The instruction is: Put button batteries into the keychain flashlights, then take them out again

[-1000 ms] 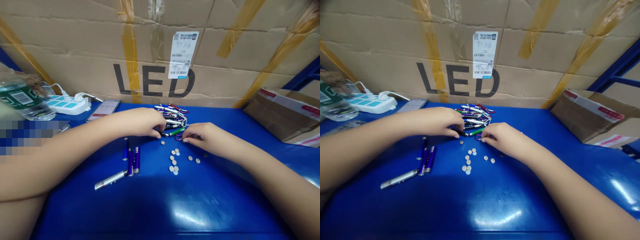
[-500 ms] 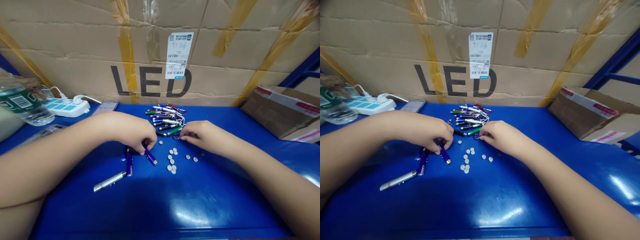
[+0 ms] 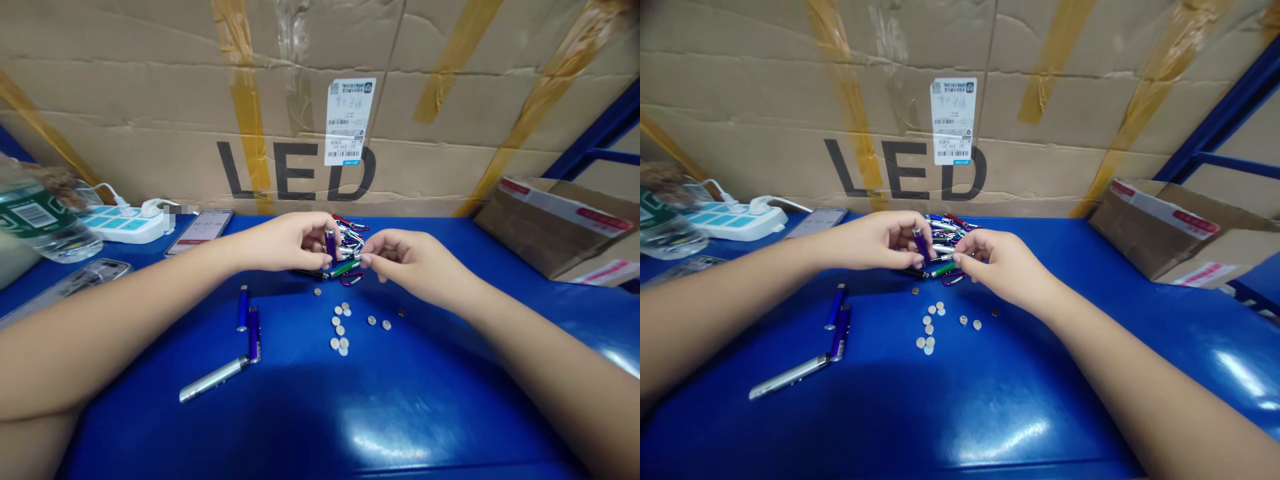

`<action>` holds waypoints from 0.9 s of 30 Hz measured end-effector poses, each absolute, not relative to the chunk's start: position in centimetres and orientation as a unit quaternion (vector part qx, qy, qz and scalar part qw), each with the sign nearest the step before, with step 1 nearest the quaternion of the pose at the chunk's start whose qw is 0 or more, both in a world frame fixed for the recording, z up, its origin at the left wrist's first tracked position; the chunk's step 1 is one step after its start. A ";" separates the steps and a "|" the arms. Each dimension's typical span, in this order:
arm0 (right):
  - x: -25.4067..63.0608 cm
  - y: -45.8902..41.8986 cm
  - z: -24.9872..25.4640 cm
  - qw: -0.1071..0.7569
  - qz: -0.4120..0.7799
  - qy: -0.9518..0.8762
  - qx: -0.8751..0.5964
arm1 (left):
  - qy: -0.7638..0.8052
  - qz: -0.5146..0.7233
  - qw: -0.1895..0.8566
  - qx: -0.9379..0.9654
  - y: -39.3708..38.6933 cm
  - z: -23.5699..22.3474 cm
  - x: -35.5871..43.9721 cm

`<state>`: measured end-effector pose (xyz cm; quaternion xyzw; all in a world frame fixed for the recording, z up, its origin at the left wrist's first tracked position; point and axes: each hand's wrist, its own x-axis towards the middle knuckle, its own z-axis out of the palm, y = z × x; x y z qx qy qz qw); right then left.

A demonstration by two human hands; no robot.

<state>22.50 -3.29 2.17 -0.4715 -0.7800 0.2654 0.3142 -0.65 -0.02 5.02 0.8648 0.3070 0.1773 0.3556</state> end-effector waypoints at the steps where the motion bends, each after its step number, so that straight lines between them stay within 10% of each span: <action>1: 22.5 -3.3 2.2 0.325 0.284 -0.770 -0.471 | 0.306 0.212 0.404 0.835 0.2 4.5 -0.4; 17: 22.6 -3.4 2.1 0.365 0.274 -0.768 -0.450 | 0.295 0.353 0.474 0.751 0.6 1.7 0.8; 27: 21.6 -3.7 1.8 0.404 0.379 -0.690 -0.466 | 0.270 0.401 0.157 0.861 -1.2 2.2 0.7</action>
